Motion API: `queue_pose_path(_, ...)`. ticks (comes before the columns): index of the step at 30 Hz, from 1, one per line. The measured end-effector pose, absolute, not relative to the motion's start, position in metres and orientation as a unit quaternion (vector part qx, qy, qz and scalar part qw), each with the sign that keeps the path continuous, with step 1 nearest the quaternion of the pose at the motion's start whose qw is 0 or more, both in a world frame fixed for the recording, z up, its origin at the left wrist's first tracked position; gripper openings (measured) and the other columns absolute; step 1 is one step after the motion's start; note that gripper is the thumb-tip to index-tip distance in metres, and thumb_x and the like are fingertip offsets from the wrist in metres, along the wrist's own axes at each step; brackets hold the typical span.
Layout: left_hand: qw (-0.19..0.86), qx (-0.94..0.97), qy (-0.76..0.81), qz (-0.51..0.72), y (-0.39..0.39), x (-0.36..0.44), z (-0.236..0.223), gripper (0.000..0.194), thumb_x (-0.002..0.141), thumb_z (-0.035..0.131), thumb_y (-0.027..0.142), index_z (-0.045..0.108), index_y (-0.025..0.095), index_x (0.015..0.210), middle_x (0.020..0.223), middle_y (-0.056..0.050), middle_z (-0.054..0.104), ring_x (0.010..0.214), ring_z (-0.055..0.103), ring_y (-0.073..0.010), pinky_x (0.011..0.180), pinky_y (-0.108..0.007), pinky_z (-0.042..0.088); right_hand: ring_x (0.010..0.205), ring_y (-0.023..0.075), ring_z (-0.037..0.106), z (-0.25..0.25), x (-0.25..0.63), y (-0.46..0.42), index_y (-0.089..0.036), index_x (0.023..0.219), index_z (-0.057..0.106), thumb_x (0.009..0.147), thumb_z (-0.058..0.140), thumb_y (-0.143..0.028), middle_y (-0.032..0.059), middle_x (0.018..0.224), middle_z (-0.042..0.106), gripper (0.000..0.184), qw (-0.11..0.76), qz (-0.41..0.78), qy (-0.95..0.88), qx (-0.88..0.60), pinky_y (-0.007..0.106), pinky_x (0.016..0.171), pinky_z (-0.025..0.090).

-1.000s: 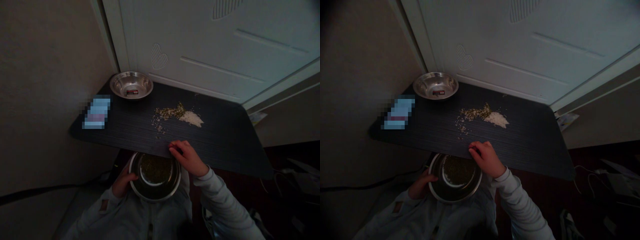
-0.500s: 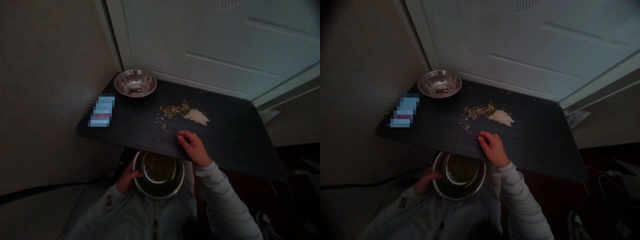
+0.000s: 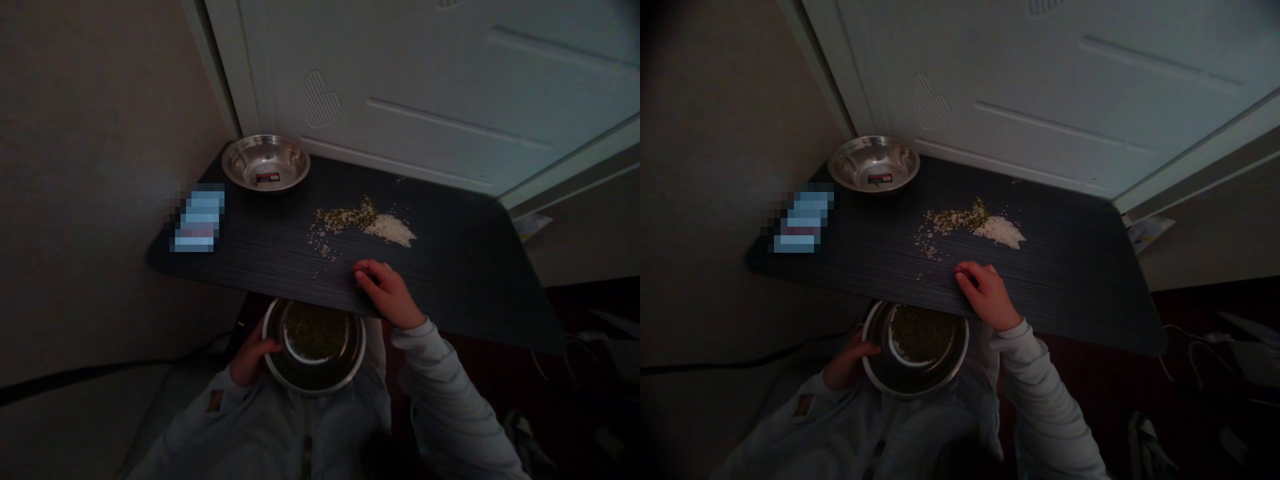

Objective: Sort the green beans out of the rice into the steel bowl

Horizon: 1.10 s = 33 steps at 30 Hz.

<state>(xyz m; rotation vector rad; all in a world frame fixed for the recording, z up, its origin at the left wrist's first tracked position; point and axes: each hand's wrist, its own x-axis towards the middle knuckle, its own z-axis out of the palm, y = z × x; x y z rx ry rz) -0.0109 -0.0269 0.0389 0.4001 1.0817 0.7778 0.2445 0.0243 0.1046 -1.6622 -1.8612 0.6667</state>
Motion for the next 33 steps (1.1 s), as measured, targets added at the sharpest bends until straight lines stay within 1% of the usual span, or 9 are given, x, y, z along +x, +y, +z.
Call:
queue_pose_path(4,0.771,0.186,0.488,0.366,-0.026,-0.012,0.035,0.068,0.048,0.064,0.011,0.060,0.018,0.115,0.089,-0.008,0.074,0.088,0.065,-0.0328,0.077,-0.041,0.047,0.072,0.0161,0.054,0.104,0.246,0.024,-0.021,0.090,0.060,0.085,0.045,-0.031,0.0013,0.074,0.064,0.019,0.274,0.249,-0.700,-0.610,0.029,0.071,0.038)
queue_pose_path(8,0.764,0.174,0.503,0.366,-0.026,-0.011,0.037,0.068,0.047,0.065,0.010,0.059,0.018,0.115,0.092,-0.008,0.074,0.092,0.064,-0.0322,0.076,-0.037,0.048,0.070,0.0158,0.055,0.104,0.246,0.023,-0.020,0.089,0.059,0.085,0.045,-0.031,0.0009,0.072,0.064,0.018,0.274,0.248,-0.703,-0.608,0.029,0.072,0.037)
queue_pose_path(11,0.761,0.173,0.513,0.358,-0.027,-0.010,0.040,0.067,0.049,0.064,0.011,0.059,0.016,0.115,0.091,-0.008,0.074,0.092,0.064,-0.0328,0.077,-0.039,0.048,0.070,0.0158,0.055,0.105,0.244,0.024,-0.021,0.089,0.059,0.085,0.045,-0.030,0.0008,0.072,0.064,0.018,0.275,0.243,-0.698,-0.615,0.029,0.070,0.037)
queue_pose_path(16,0.756,0.174,0.526,0.350,-0.027,-0.010,0.042,0.062,0.049,0.066,0.013,0.063,0.015,0.110,0.090,-0.008,0.074,0.093,0.063,-0.0341,0.080,-0.040,0.048,0.069,0.0146,0.056,0.105,0.243,0.025,-0.021,0.087,0.060,0.086,0.046,-0.029,-0.0006,0.071,0.065,0.016,0.268,0.238,-0.712,-0.603,0.028,0.072,0.036)
queue_pose_path(21,0.751,0.179,0.535,0.341,-0.027,-0.010,0.042,0.065,0.048,0.065,0.014,0.061,0.015,0.112,0.084,-0.008,0.075,0.090,0.064,-0.0340,0.080,-0.041,0.048,0.068,0.0136,0.056,0.107,0.240,0.025,-0.021,0.085,0.059,0.086,0.047,-0.029,-0.0017,0.071,0.066,0.014,0.262,0.237,-0.718,-0.599,0.028,0.072,0.034)
queue_pose_path(27,0.757,0.180,0.531,0.335,-0.026,-0.009,0.047,0.064,0.048,0.063,0.013,0.062,0.016,0.112,0.081,-0.006,0.075,0.087,0.065,-0.0326,0.075,-0.039,0.049,0.065,0.0125,0.055,0.107,0.230,0.027,-0.020,0.083,0.059,0.086,0.047,-0.028,-0.0021,0.069,0.064,0.014,0.260,0.234,-0.724,-0.595,0.028,0.072,0.032)
queue_pose_path(33,0.753,0.186,0.530,0.342,-0.026,-0.009,0.049,0.063,0.047,0.062,0.014,0.063,0.015,0.110,0.080,-0.007,0.075,0.081,0.066,-0.0318,0.067,-0.036,0.049,0.067,0.0132,0.056,0.107,0.221,0.028,-0.019,0.083,0.059,0.086,0.047,-0.029,-0.0015,0.070,0.063,0.015,0.247,0.227,-0.725,-0.601,0.029,0.072,0.031)
